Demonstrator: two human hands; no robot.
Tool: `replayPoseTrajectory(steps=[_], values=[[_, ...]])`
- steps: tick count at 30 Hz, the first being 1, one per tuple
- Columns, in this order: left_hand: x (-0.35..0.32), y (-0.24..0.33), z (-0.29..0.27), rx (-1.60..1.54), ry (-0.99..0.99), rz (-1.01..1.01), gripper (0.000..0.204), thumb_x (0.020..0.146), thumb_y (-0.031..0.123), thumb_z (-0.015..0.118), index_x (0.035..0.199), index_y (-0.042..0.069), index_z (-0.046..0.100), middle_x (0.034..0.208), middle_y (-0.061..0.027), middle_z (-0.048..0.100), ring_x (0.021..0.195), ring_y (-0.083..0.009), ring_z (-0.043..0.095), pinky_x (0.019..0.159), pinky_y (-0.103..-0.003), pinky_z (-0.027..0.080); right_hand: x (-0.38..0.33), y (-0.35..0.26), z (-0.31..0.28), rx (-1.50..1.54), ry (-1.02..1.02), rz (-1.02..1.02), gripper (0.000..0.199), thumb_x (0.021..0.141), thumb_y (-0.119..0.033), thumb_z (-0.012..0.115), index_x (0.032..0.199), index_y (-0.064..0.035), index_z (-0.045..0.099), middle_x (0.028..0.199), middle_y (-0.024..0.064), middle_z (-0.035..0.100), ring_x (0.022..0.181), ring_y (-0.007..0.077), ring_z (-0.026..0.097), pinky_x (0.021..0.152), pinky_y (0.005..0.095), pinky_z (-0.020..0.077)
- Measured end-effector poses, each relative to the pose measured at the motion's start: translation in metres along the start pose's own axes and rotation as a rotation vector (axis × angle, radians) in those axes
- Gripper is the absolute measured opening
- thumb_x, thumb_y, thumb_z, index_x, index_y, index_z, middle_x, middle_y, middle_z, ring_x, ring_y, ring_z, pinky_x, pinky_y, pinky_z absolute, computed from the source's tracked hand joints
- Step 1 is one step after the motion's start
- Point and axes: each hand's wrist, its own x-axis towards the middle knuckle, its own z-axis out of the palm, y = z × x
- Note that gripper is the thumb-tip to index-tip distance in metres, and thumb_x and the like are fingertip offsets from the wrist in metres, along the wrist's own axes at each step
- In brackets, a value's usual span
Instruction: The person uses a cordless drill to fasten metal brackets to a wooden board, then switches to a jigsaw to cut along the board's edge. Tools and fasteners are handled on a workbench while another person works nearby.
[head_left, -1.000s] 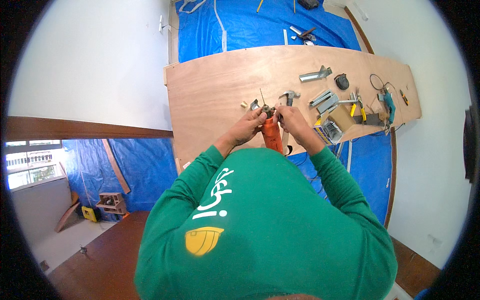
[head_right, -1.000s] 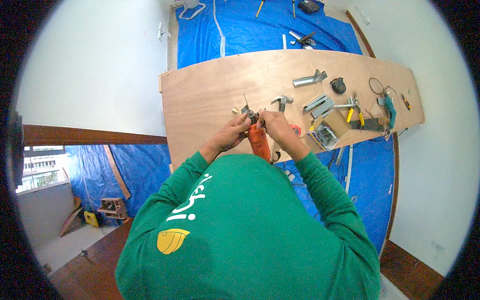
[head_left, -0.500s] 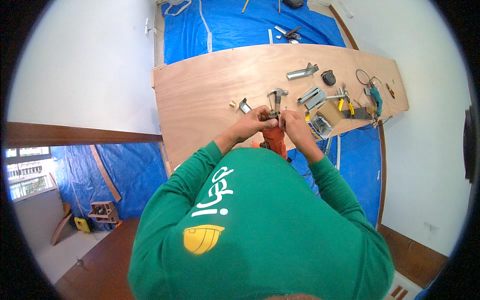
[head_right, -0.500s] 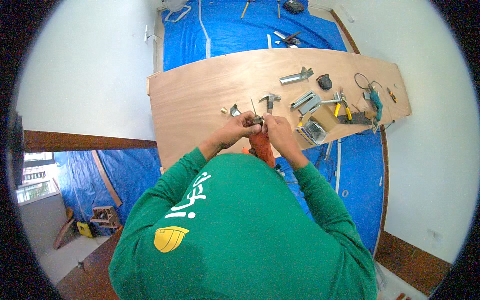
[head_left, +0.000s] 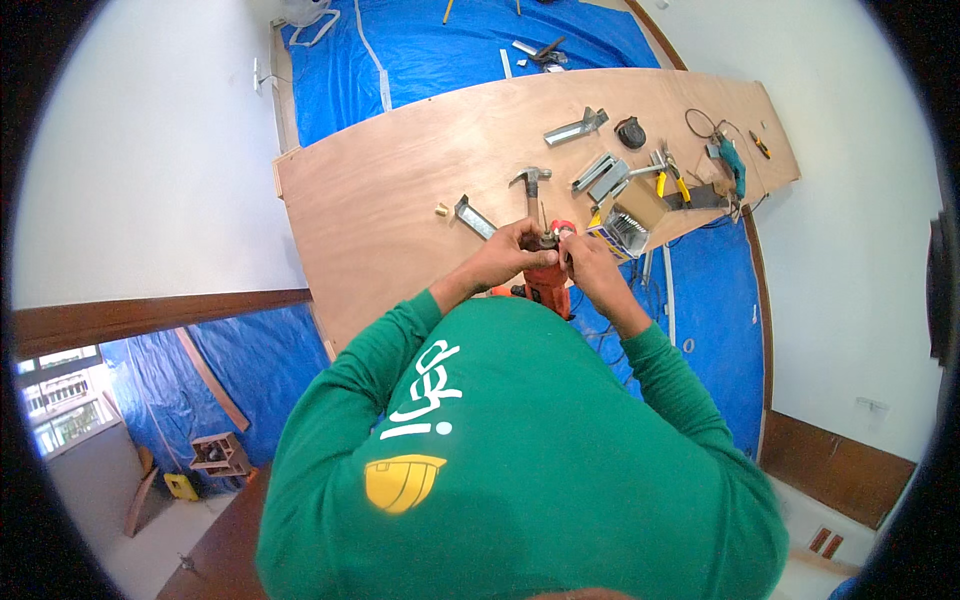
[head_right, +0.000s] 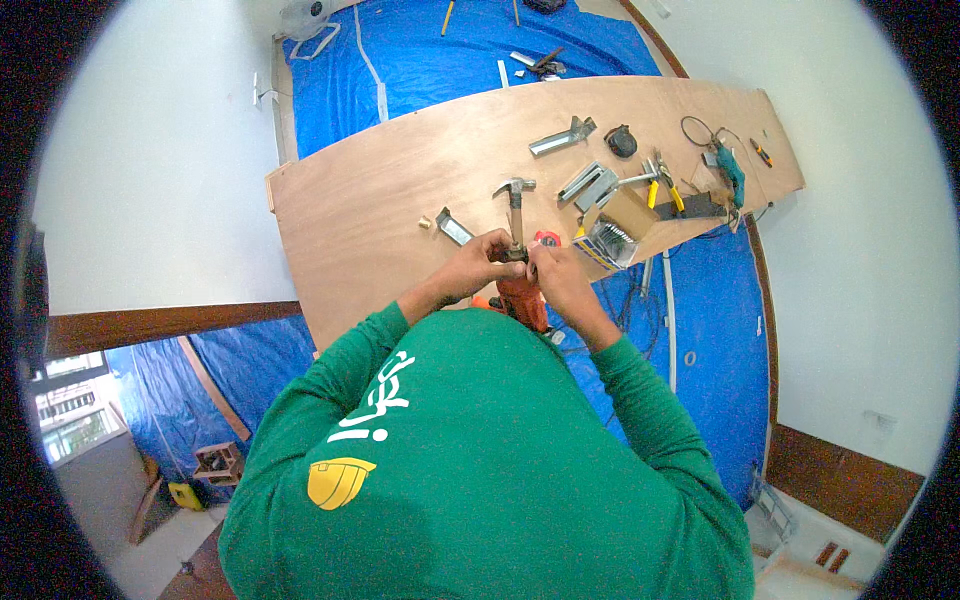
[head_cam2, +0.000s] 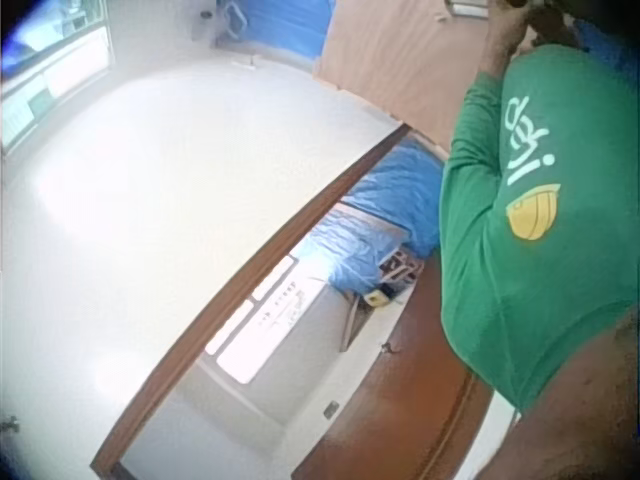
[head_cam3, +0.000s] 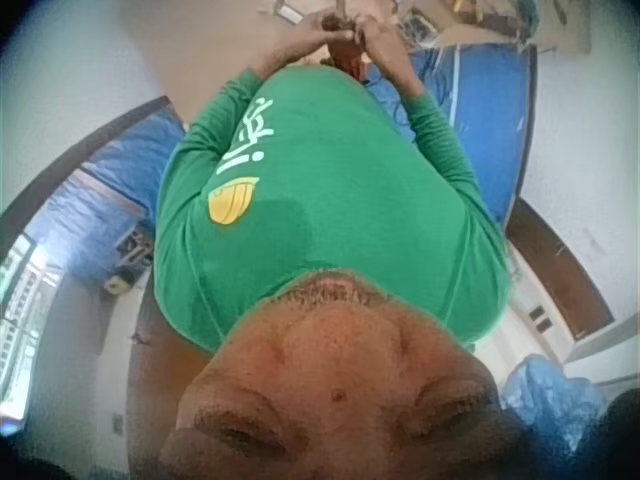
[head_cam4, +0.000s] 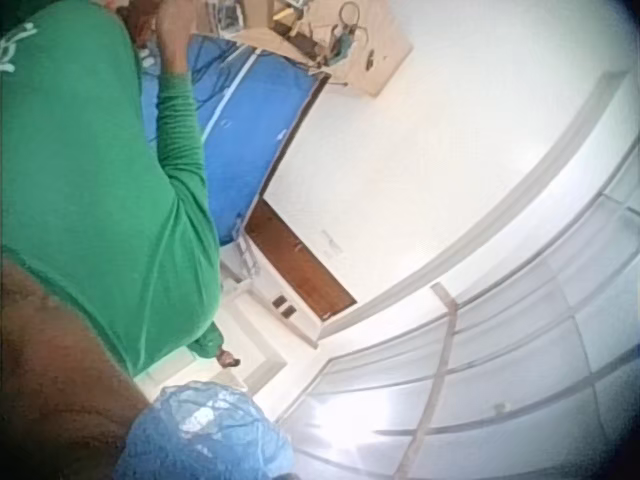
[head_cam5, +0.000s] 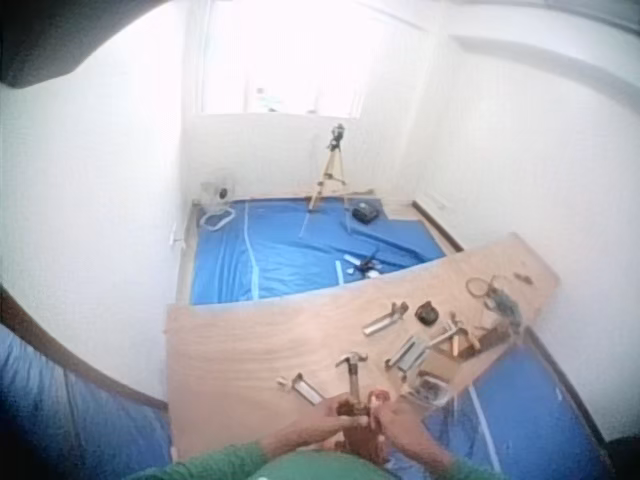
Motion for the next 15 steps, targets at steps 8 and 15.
replayPoseTrajectory(steps=[8,15], values=[[0.0,-0.005,0.004,0.02,-0.127,-0.026,0.035,0.094,0.018,0.084,0.123,0.005,0.069,0.113,-0.0019,0.073,0.111,-0.0117,0.064,0.102,-0.033,0.051,0.004,0.007,-0.038,0.065,-0.312,0.211,0.044,0.109,-0.04,0.058,0.083,-0.0056,0.067,0.065,0.0055,0.058,0.057,0.0201,0.056,0.056,0.0416,0.0455],[0.0,-0.014,-0.001,0.16,-0.202,-0.085,0.047,0.094,0.022,0.084,0.136,0.007,0.069,0.124,-0.0039,0.073,0.122,-0.0167,0.063,0.111,-0.038,0.048,0.015,0.042,-0.039,-0.83,-0.226,-0.63,0.033,0.106,-0.034,0.062,0.101,-0.0021,0.069,0.088,0.0211,0.069,0.086,0.0437,0.07,0.075,0.0526,0.0543]])
